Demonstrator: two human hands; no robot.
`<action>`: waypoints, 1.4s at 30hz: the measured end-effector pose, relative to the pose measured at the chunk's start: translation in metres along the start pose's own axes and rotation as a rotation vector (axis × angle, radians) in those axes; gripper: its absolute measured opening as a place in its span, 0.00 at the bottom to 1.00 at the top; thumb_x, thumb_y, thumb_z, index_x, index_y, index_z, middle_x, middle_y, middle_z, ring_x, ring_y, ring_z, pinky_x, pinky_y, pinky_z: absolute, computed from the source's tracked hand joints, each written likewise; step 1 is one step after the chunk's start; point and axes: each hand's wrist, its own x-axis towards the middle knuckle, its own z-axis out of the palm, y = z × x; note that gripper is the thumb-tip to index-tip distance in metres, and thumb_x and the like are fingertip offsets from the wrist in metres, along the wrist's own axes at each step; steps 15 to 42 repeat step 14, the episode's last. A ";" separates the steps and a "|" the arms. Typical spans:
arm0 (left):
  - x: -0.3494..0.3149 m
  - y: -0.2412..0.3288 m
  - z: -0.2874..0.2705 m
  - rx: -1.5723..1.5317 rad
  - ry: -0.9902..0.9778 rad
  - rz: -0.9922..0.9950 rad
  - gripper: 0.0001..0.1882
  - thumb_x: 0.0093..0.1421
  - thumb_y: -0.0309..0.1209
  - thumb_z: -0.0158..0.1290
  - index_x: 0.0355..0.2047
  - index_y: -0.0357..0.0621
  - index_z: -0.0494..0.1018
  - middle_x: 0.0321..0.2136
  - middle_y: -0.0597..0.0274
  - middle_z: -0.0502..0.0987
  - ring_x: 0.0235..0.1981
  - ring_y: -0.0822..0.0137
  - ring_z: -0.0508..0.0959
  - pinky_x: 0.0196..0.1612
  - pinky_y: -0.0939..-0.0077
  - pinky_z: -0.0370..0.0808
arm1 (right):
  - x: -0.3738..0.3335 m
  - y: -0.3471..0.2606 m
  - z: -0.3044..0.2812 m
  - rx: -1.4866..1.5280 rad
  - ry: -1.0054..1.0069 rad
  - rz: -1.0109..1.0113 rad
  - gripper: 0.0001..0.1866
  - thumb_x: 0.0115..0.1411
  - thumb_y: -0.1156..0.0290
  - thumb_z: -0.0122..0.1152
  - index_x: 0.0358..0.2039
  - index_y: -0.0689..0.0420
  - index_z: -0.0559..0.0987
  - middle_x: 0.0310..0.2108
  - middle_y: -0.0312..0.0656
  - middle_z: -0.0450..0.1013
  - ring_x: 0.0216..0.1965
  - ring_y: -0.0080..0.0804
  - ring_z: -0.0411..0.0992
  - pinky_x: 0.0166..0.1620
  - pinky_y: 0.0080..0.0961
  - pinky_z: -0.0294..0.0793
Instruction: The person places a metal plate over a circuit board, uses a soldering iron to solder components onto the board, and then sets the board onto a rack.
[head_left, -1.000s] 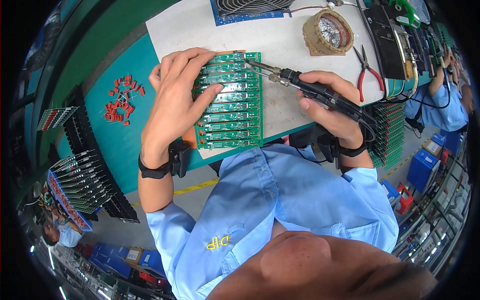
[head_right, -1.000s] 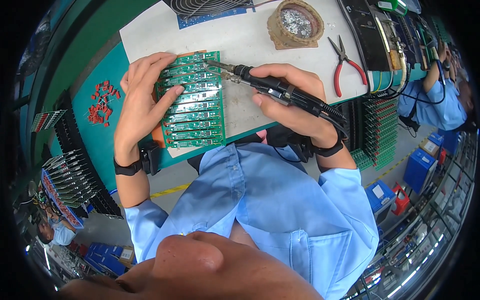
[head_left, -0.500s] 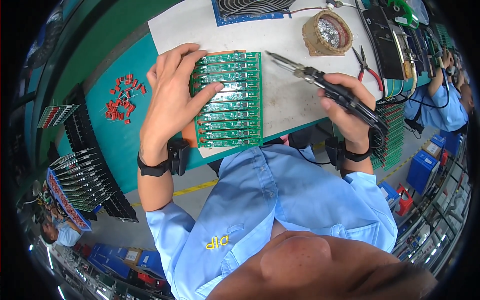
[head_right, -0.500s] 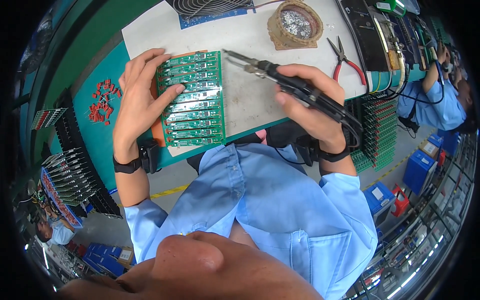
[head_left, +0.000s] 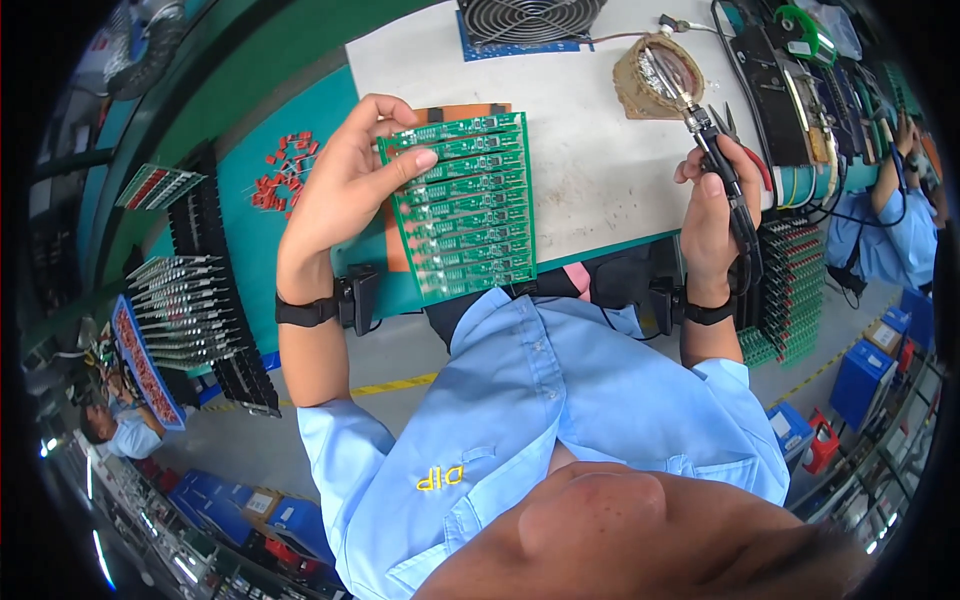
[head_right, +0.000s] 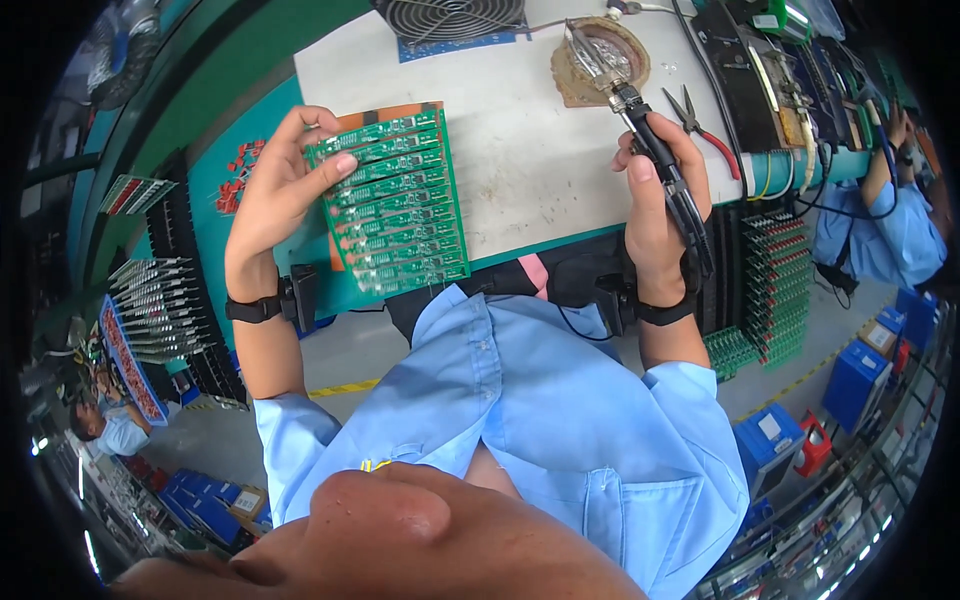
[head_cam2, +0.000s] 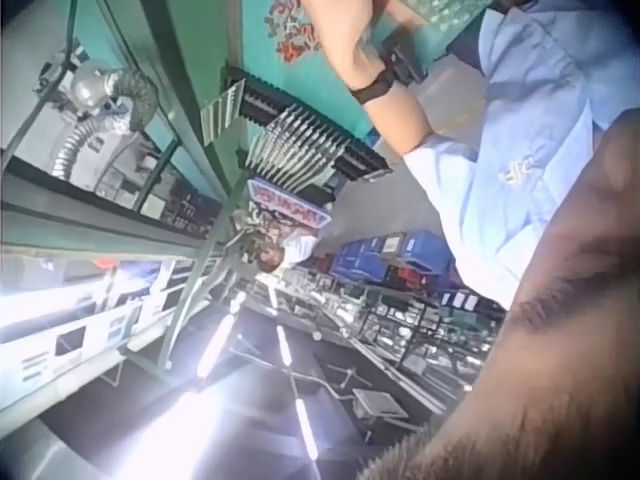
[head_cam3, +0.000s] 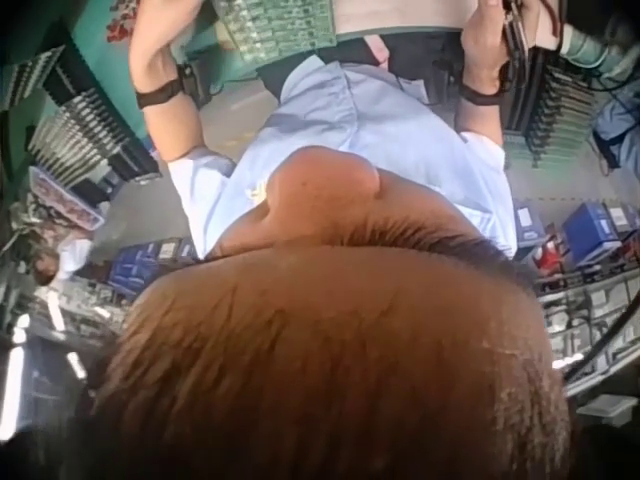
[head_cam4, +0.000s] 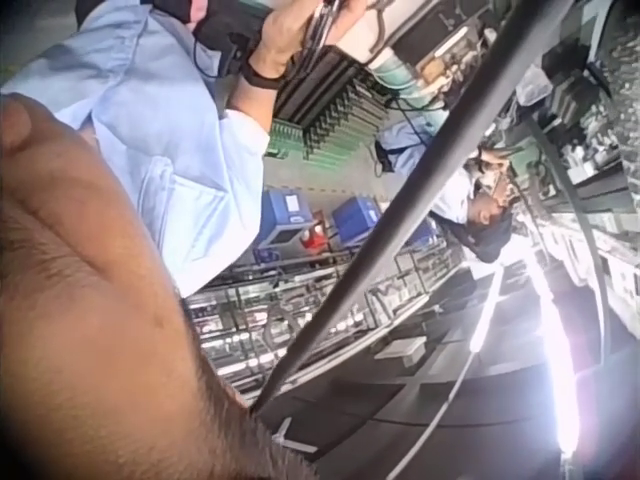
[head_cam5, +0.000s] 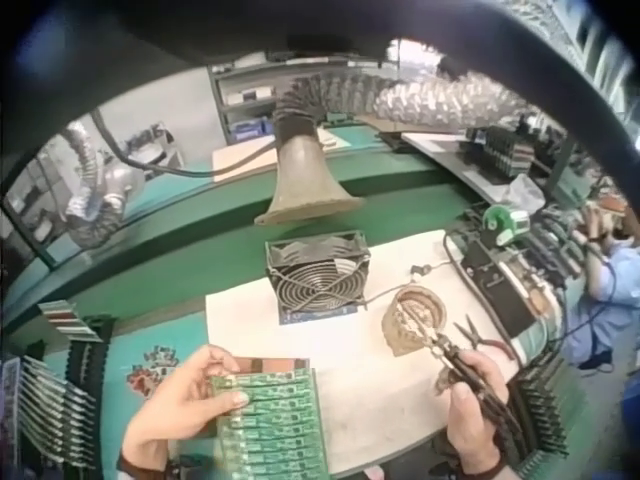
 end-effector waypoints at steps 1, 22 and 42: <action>-0.004 0.002 -0.002 -0.099 -0.011 0.015 0.20 0.66 0.35 0.66 0.53 0.42 0.75 0.46 0.66 0.78 0.39 0.79 0.77 0.35 0.87 0.73 | 0.001 0.002 0.001 0.014 -0.032 -0.022 0.21 0.70 0.70 0.61 0.59 0.68 0.72 0.41 0.46 0.77 0.39 0.28 0.75 0.45 0.28 0.77; 0.084 -0.015 -0.171 -0.501 0.659 0.058 0.41 0.71 0.37 0.60 0.77 0.48 0.50 0.68 0.57 0.64 0.69 0.51 0.69 0.64 0.56 0.77 | 0.008 0.021 -0.002 0.338 0.106 0.116 0.28 0.71 0.63 0.64 0.67 0.44 0.62 0.38 0.37 0.69 0.38 0.25 0.65 0.43 0.33 0.68; 0.084 -0.015 -0.171 -0.501 0.659 0.058 0.41 0.71 0.37 0.60 0.77 0.48 0.50 0.68 0.57 0.64 0.69 0.51 0.69 0.64 0.56 0.77 | 0.008 0.021 -0.002 0.338 0.106 0.116 0.28 0.71 0.63 0.64 0.67 0.44 0.62 0.38 0.37 0.69 0.38 0.25 0.65 0.43 0.33 0.68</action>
